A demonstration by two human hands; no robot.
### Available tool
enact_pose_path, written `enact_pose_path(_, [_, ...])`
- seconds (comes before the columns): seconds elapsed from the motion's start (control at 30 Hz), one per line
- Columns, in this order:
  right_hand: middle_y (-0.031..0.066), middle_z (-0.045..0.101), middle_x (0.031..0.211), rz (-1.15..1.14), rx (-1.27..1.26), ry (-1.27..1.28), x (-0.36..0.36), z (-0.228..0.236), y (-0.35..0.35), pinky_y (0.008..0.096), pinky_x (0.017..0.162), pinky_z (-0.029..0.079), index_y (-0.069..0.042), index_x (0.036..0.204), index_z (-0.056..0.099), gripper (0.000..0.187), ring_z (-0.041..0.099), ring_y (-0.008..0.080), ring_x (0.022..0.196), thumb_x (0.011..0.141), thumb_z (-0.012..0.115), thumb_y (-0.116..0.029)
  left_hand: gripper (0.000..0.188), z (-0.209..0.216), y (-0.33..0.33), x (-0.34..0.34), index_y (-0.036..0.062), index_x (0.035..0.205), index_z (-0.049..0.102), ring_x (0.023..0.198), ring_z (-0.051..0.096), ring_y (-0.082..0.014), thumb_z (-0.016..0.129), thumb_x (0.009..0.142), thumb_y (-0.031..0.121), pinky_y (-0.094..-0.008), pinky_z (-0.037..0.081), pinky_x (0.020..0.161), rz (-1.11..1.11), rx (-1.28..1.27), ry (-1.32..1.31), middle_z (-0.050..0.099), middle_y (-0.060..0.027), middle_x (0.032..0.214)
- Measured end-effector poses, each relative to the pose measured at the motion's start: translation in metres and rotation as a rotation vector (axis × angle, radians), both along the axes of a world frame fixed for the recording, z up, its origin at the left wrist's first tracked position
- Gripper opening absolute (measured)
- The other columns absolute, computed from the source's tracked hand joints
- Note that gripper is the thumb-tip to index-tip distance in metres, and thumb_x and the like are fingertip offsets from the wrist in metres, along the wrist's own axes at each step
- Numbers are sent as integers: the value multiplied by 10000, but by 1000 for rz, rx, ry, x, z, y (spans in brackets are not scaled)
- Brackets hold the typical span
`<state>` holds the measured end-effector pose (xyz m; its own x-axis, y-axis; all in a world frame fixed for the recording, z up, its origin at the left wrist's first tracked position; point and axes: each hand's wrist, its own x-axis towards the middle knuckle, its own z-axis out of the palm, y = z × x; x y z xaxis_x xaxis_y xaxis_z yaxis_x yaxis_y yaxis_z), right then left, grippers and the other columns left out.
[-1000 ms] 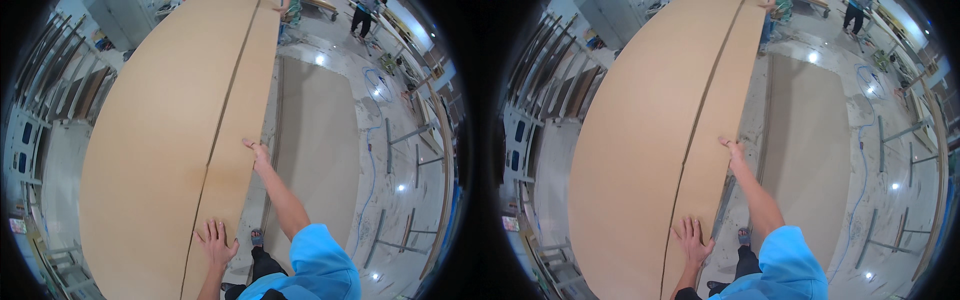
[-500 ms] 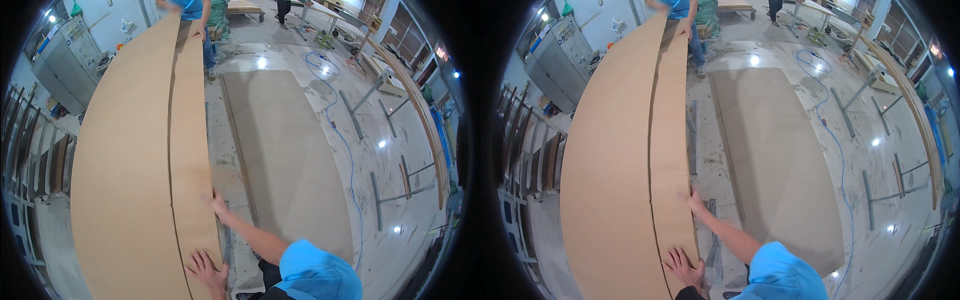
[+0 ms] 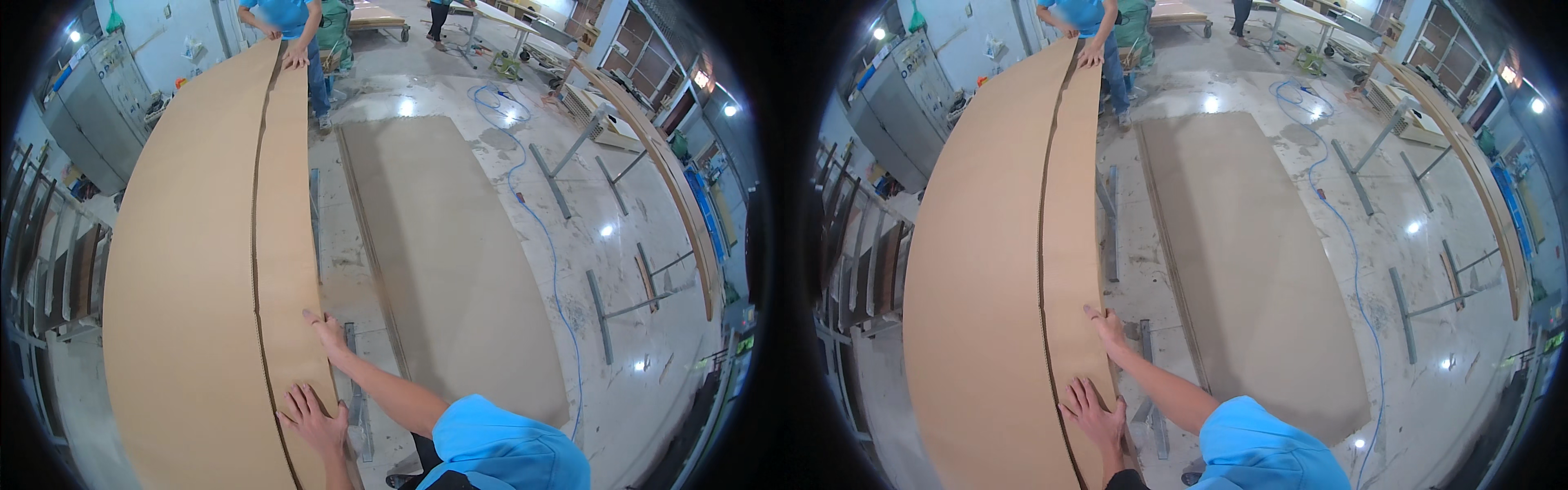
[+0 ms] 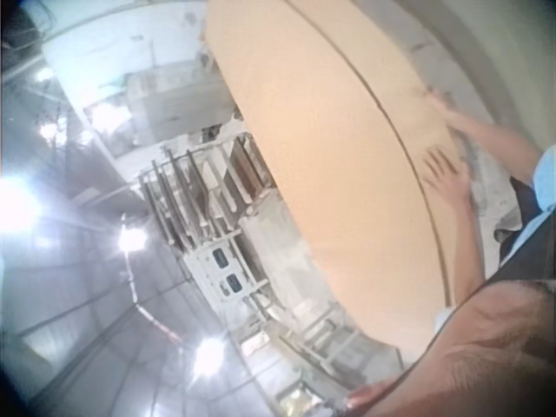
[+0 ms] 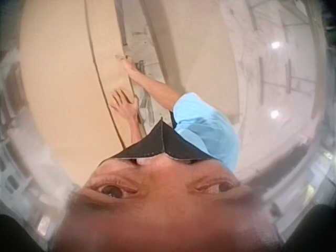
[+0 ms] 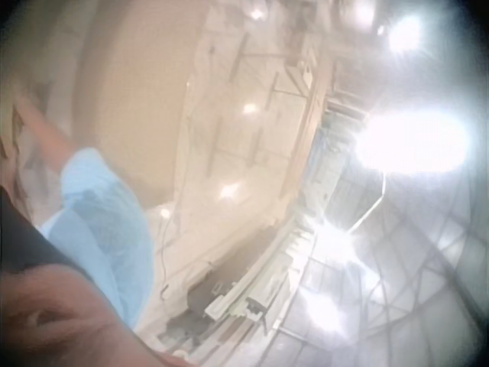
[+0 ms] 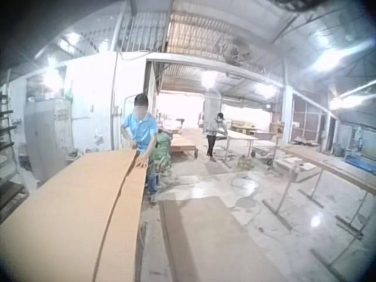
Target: The person retrieves a printed label from their pocket and places it on a large wooden tabletop. They then unfold and position a large corrugated cardboard sheet over the tabletop, smoothing it down and folding the edges to cover the surface.
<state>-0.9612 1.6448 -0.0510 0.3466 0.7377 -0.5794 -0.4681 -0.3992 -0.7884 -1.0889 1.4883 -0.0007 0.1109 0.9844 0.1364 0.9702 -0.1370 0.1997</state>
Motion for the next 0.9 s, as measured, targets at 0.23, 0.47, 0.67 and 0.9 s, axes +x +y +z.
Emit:
enact_pose_path(0.23, [193, 654, 1073, 8, 206, -9, -61, -3, -120, 359, 833, 513, 69, 1183, 515, 598, 649, 263, 976, 754, 790, -244, 572, 5, -5, -24, 20, 1301, 528, 1395, 326, -340, 643, 798, 268, -553, 170, 1149, -5, 172, -148, 433, -182, 1448])
enact_pose_path(0.47, [180, 672, 1043, 87, 245, 38, -69, -6, -144, 349, 815, 535, 56, 1192, 527, 578, 672, 252, 922, 749, 798, -198, 627, 40, -106, -140, -43, 1317, 471, 1366, 316, -407, 661, 822, 290, -517, 251, 1122, 309, -96, -16, 375, -292, 1436])
enact_pose_path(0.67, [186, 677, 1043, 86, 94, -113, -66, -7, -137, 350, 762, 546, 63, 1142, 585, 565, 680, 251, 922, 725, 808, -245, 474, 35, -123, -177, -132, 1216, 543, 1177, 554, -351, 612, 858, 170, -365, 442, 1000, -101, -231, 370, 570, -289, 1234])
enact_pose_path(0.9, [212, 670, 1032, 150, 199, -53, -60, -9, -137, 349, 764, 543, 95, 1124, 584, 595, 676, 256, 927, 711, 818, -262, 362, 5, -115, -184, -127, 1114, 596, 1007, 643, -282, 595, 831, 99, -332, 483, 925, -303, 35, 628, 676, -220, 1021])
